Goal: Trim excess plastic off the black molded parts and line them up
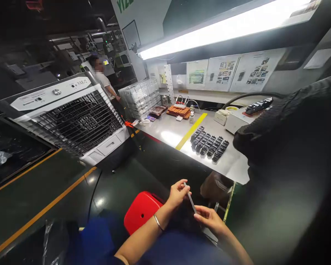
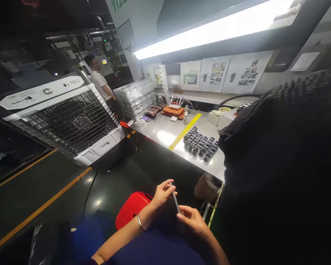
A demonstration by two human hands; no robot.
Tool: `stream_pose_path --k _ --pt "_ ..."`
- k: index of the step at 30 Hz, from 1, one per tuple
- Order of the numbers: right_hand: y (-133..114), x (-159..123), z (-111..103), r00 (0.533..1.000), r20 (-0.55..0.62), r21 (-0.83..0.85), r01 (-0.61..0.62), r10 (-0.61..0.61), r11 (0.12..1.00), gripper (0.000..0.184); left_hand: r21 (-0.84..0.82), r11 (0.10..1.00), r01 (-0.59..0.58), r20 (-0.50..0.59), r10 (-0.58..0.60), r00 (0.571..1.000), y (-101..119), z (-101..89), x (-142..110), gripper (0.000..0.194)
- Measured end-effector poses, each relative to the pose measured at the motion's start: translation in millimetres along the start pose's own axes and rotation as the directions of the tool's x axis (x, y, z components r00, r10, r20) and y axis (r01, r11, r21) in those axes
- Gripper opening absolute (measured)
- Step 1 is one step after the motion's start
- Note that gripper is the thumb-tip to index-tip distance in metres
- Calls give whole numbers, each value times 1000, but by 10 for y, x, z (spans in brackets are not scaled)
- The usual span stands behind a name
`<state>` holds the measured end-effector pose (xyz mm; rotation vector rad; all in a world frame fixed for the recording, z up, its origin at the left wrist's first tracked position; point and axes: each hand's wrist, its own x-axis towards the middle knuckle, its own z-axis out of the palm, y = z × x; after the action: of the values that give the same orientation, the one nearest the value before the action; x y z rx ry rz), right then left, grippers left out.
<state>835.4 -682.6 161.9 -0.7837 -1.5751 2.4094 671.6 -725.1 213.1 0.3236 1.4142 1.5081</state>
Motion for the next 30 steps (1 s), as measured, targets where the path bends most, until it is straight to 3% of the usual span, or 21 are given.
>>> stream_pose_path --k 4,7,10,16,20,25,30 --pt "-42 57 -156 982 -187 -2 -10 10 1000 65 34 998 61 133 -65 989 123 216 369 79" --pt "-117 214 -290 938 -346 -10 -38 33 999 71 74 994 80 220 -95 971 231 342 723 75" --pt "-320 518 -383 923 -384 -78 -75 40 994 74 110 991 74 298 -104 949 364 357 1140 69" --pt "-929 1426 -254 937 -347 -164 -10 -48 986 70 169 985 34 398 -100 912 827 -10 1974 62" --pt "-1129 1994 -148 920 -390 -122 -8 -41 992 64 222 974 41 452 -140 881 1154 -296 2479 65" --pt "-1070 2207 -111 839 -541 11 -60 56 998 65 291 952 93 534 -242 810 1198 -287 2823 68" --pt "-989 2012 -99 691 -713 113 -56 120 992 68 326 935 141 666 -333 668 1047 32 2881 64"
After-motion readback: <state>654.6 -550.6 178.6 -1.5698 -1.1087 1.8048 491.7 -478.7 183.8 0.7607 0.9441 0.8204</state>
